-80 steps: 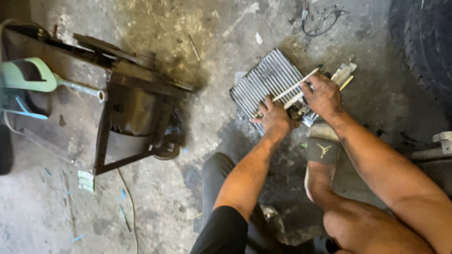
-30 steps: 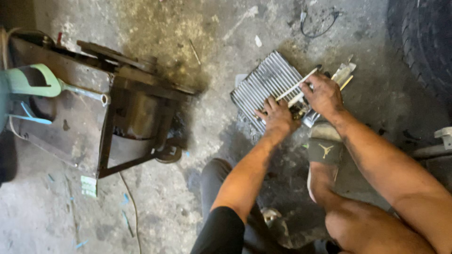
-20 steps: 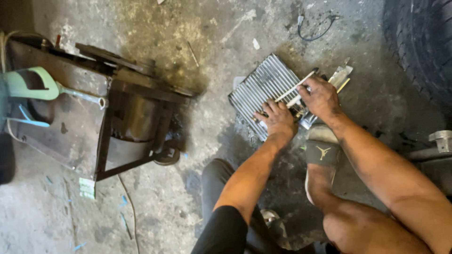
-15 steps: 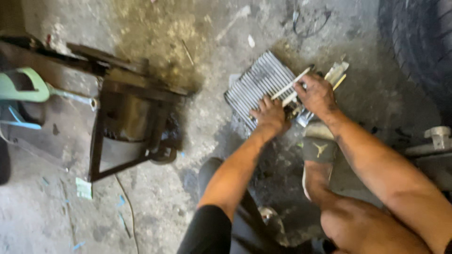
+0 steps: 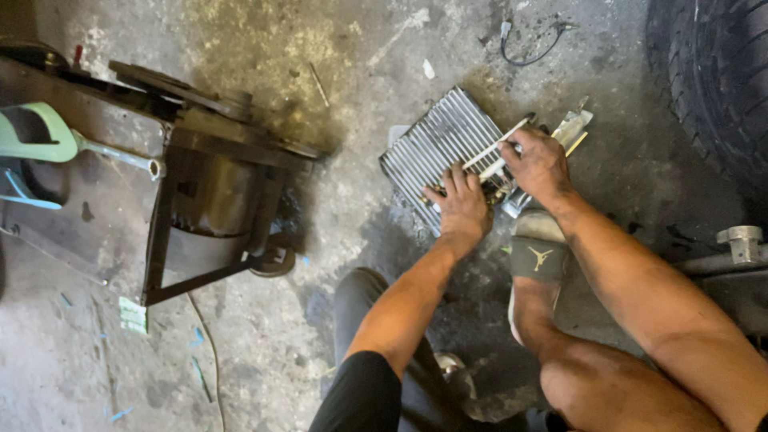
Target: The person sits on the floor and uses a white tool to manipulate the fins of a car radiator. They repeatedly press and adjust the fins along the radiator core. The person then stands and walks to a tool cart, picking up a small tool.
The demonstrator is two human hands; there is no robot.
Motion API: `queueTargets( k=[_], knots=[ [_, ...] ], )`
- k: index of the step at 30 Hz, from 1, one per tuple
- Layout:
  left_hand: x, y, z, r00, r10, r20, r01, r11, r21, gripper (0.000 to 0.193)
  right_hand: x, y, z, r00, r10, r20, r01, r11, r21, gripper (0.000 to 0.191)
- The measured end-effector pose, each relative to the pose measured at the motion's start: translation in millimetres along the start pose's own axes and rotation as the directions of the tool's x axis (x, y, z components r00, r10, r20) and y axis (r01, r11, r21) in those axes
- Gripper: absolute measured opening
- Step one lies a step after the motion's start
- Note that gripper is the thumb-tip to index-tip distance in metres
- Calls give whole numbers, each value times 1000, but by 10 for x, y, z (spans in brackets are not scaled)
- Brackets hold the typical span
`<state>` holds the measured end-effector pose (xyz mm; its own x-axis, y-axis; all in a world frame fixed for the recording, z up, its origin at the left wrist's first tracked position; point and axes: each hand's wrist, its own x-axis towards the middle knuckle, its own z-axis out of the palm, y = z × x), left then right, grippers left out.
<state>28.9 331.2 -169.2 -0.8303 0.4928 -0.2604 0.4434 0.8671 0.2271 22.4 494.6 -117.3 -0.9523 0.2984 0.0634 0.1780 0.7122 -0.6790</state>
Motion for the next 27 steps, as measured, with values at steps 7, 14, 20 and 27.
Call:
queueTargets(
  k=[7, 14, 20, 27],
  knots=[
    [-398, -17, 100, 948, 268, -173, -298, 938, -177, 56, -2, 70, 16, 995, -72, -66, 75, 996, 42, 17],
    [-329, 120, 162, 953, 211, -218, -241, 963, -122, 50, 15, 73, 49, 998, -28, -51, 29, 999, 15, 17],
    [-310, 162, 108, 958, 252, -140, -252, 968, 17, 49, 13, 63, 62, 999, -10, -36, 10, 1000, 9, 18],
    [-199, 246, 135, 991, 135, -23, -137, 980, -147, 50, 7, 63, 44, 1000, 5, -15, -5, 1000, 24, 19]
  ],
)
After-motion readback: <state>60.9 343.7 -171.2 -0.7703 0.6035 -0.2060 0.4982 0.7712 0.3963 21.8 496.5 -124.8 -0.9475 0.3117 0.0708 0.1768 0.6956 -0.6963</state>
